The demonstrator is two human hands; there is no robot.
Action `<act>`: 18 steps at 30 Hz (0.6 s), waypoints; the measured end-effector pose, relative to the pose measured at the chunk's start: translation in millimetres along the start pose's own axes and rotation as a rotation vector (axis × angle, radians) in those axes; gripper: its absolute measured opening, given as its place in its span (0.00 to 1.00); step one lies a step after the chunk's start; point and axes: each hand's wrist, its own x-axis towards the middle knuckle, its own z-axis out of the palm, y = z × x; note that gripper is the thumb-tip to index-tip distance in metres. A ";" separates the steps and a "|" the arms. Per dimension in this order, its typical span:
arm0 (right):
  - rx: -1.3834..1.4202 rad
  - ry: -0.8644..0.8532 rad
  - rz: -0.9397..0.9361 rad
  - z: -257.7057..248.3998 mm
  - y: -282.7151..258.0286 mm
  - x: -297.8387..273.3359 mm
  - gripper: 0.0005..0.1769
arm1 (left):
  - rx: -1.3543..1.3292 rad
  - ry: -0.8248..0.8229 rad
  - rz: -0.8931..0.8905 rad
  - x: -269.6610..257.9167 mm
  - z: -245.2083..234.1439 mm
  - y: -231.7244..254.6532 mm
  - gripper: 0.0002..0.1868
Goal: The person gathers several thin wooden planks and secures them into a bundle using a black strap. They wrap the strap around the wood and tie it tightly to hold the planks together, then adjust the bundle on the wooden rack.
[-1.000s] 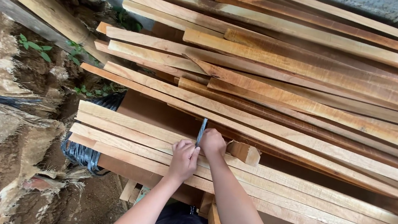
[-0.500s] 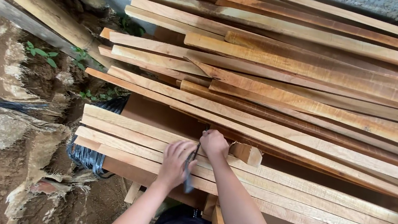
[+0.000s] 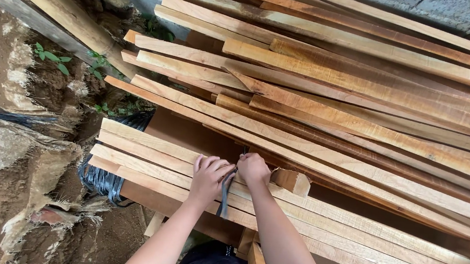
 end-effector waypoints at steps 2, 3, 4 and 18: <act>-0.003 0.001 -0.003 0.4 0.0 1.4 0.22 | -0.011 -0.004 -0.036 2.0 8.0 -1.5 0.10; -0.003 0.002 -0.002 1.1 1.3 1.8 0.22 | -0.024 -0.012 -0.070 2.0 12.5 -1.7 0.09; -0.004 0.001 0.000 1.8 -0.1 1.2 0.22 | -0.026 -0.014 -0.071 2.0 14.4 2.2 0.09; -0.036 0.170 -0.027 1.0 -6.8 -15.2 0.21 | 0.117 0.126 -0.220 11.1 22.0 30.5 0.13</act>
